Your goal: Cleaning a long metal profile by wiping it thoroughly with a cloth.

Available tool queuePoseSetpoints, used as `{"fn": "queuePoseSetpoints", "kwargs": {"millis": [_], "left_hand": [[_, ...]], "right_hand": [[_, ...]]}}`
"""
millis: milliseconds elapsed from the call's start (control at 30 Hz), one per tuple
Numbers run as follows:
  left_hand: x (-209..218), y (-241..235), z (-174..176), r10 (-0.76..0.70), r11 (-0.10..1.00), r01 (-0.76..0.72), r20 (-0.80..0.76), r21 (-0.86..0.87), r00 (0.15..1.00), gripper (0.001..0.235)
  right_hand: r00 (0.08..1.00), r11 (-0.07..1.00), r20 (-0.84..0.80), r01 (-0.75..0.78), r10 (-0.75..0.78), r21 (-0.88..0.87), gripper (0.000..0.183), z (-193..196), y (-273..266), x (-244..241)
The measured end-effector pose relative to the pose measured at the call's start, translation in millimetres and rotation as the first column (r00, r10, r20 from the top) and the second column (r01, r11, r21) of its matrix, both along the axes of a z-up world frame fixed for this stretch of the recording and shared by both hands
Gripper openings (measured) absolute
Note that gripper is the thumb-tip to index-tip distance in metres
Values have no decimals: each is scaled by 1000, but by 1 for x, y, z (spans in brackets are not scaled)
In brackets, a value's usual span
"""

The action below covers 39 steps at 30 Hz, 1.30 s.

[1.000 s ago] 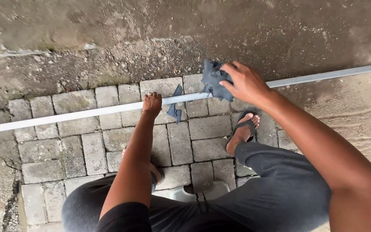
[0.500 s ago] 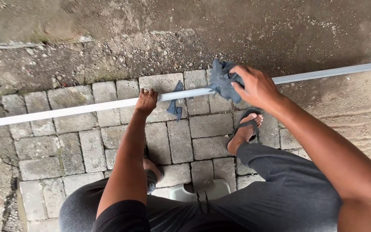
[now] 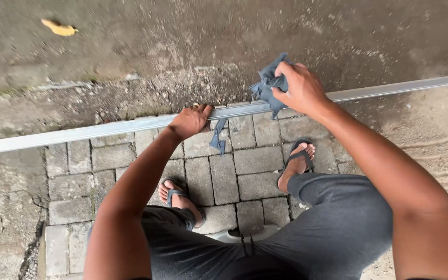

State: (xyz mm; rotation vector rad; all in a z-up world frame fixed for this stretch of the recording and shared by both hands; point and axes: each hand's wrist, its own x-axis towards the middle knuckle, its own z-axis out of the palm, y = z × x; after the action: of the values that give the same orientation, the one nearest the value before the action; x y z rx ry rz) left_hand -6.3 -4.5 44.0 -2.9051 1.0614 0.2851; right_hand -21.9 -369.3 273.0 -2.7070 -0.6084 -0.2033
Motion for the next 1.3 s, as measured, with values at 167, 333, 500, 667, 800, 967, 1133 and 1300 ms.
{"fn": "queuePoseSetpoints", "kwargs": {"millis": [167,333,500,667,800,967,1133,1300], "left_hand": [[-25,-16,108,-22,998,23,22,-50,1000,41],[-44,-9,160,-16,996,17,15,-93,1000,39],[-86,-11,245,-5,991,7,12,-132,1000,38],[-105,-9,264,19,990,-6,93,-141,995,45],[-119,-5,286,30,990,-15,102,-141,994,43],[-128,3,306,40,989,-16,165,-145,986,43],[-128,-10,319,32,994,-15,154,-108,988,44],[-146,-54,368,128,898,-102,32,-428,991,124]], "right_hand": [[991,997,134,-38,28,72,41,11,5,-6],[957,981,245,-177,153,79,59,51,47,-58],[908,914,101,-404,406,-40,91,75,64,-117],[904,885,11,-421,428,199,77,99,45,-125],[927,909,-106,-374,360,-185,106,125,41,-141],[962,915,19,-251,271,-316,112,86,1,-110],[954,956,166,-214,249,-201,54,56,-15,-89],[950,939,197,-178,241,-295,61,48,-27,-83]]}}
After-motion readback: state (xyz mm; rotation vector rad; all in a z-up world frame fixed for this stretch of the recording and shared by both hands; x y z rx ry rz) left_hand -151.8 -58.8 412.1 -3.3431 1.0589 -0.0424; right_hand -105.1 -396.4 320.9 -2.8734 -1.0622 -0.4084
